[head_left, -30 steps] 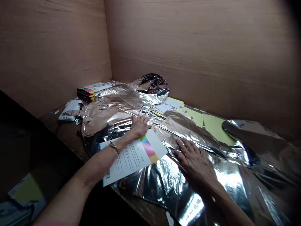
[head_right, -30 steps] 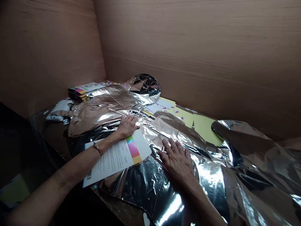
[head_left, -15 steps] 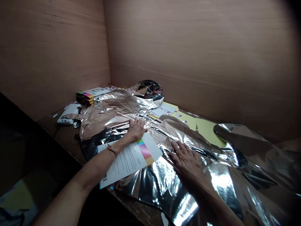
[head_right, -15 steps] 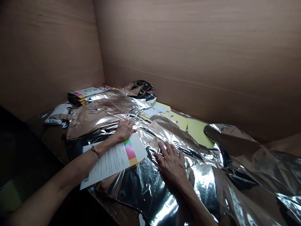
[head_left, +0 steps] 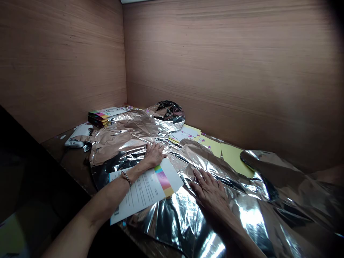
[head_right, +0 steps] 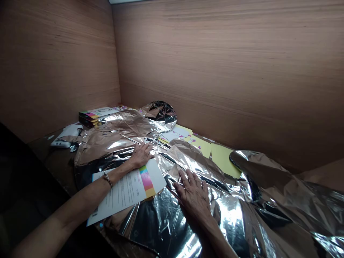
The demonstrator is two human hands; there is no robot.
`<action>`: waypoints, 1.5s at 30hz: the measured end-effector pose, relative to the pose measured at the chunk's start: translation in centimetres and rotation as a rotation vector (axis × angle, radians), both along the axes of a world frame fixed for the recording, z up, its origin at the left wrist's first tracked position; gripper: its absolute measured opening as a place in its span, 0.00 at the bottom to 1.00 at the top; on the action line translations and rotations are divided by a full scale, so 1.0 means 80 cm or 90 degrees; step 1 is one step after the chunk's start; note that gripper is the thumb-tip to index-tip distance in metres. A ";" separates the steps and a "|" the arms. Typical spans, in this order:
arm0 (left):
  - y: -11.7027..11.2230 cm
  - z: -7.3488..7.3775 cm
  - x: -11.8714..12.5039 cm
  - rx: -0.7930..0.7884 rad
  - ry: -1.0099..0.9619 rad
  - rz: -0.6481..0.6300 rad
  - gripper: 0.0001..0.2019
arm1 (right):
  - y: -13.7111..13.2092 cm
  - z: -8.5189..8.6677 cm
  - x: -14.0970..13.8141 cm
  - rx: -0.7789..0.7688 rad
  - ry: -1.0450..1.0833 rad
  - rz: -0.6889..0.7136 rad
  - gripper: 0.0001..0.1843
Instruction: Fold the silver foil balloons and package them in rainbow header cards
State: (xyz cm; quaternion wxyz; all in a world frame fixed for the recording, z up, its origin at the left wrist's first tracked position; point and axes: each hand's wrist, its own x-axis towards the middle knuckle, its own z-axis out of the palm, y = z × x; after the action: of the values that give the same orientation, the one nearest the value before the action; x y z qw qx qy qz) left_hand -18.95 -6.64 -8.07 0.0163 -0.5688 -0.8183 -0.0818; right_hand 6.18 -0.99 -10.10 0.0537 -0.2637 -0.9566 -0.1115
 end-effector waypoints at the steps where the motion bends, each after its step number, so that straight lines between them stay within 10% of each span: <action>1: 0.000 0.000 0.000 0.000 -0.001 0.000 0.17 | -0.001 0.000 0.000 0.002 -0.001 -0.003 0.15; 27: 0.001 -0.004 0.005 0.013 -0.001 -0.003 0.19 | -0.002 0.002 0.004 -0.053 -0.018 -0.048 0.16; 34: -0.011 0.031 0.015 0.003 -0.003 0.015 0.20 | -0.004 0.001 0.009 -0.047 0.034 -0.014 0.16; 45: -0.137 0.026 0.037 -0.179 -0.040 -0.352 0.38 | 0.008 -0.011 0.012 -0.036 0.062 0.029 0.16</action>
State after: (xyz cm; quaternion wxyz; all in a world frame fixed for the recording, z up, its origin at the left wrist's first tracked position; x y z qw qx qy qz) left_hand -15.97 -17.62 -6.01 -0.1109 -0.7638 -0.6358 0.0136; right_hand 7.14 -0.39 -10.97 0.0949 -0.2487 -0.9614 -0.0701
